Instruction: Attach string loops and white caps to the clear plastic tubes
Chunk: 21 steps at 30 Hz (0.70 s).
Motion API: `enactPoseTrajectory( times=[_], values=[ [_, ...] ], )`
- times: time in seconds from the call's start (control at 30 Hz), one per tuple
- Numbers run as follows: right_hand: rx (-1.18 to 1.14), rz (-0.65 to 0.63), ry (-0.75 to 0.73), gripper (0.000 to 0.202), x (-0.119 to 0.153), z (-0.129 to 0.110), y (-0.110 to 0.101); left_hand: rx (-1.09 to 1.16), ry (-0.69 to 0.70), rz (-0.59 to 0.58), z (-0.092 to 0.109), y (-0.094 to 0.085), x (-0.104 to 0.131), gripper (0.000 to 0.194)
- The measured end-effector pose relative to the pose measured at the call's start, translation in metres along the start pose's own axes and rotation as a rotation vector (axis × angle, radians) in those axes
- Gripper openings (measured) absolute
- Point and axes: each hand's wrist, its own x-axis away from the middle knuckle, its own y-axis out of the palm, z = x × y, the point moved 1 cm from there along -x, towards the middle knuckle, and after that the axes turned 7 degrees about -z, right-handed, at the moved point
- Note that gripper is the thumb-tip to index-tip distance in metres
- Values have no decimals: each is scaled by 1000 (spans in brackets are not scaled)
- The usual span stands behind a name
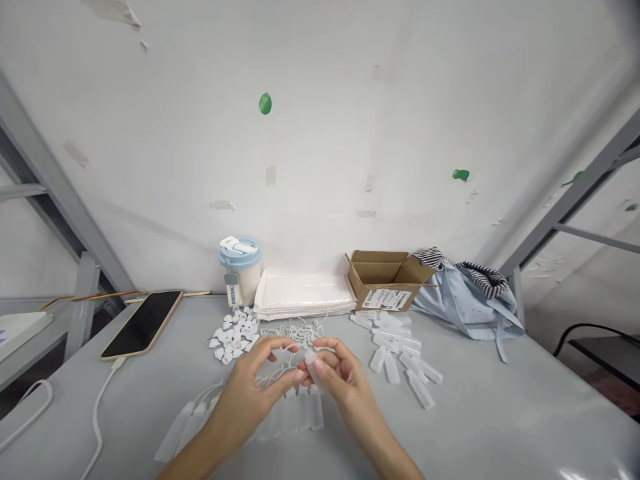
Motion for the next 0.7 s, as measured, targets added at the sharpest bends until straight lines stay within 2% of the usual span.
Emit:
enactPoseTrajectory(
  times=[0.1,0.17,0.23,0.37,0.57,0.63,0.7],
  values=[
    [-80,45,-4,40,-1,1,-3,-167,208,89,-1,10,7,21],
    [-102,66,0,39,-2,2,-4,-290,357,106,-1,16,9,28],
    [-105,80,-10,38,-3,3,-5,-381,424,86,-1,21,9,40],
    [-96,73,-20,37,-5,4,-8,-435,449,69,1,26,3,52],
    [-50,47,-15,35,0,1,-7,-455,523,87,5,31,4,47],
    [26,48,-4,35,1,-3,-10,-437,522,108,6,31,4,46],
    [169,118,6,36,0,-8,-19,-420,512,91,7,31,4,44]
  ],
)
